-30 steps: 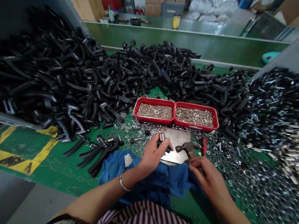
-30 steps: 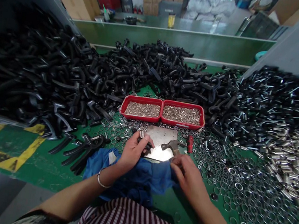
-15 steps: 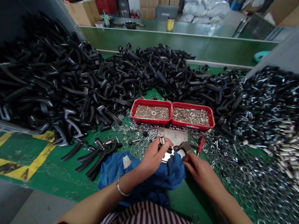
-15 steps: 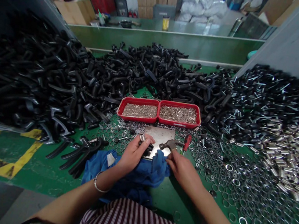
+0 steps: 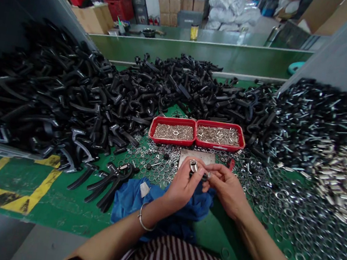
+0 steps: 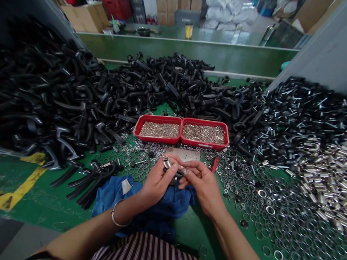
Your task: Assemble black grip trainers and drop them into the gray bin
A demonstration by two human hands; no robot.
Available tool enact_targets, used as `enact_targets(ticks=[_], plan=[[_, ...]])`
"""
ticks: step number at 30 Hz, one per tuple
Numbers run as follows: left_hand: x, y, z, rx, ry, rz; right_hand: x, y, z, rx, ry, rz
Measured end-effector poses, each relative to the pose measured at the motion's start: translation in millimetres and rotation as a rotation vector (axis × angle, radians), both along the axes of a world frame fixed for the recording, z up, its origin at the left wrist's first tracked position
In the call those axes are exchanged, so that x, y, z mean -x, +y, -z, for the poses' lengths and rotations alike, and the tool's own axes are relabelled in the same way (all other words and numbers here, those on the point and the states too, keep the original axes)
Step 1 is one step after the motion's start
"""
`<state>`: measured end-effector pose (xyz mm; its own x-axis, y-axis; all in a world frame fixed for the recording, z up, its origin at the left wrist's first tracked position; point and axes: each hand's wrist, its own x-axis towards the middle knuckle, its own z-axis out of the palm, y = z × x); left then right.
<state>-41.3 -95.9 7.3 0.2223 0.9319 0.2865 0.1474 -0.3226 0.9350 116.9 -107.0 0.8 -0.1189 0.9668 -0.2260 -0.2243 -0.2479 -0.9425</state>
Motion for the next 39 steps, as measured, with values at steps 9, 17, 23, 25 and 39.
enact_targets(ticks=[9, 17, 23, 25, 39], plan=[[3, 3, 10.2, 0.004, 0.041, -0.050, 11, -1, 4.7, 0.137, 0.184, -0.097], [5, 9, 19.5, -0.019, 0.126, -0.031, 2, 0, 5.1, 0.113, 0.110, -0.190], [14, 12, 17.0, -0.074, 0.106, 0.039, 9, -1, 5.7, 0.014, -0.020, -0.143], [18, 15, 15.8, -0.143, 0.141, 0.141, 10, -3, 5.0, 0.077, 0.061, -0.188], [33, 31, 18.7, 0.396, -0.207, -0.165, -32, -113, 56.2, -0.491, -1.310, -0.320]])
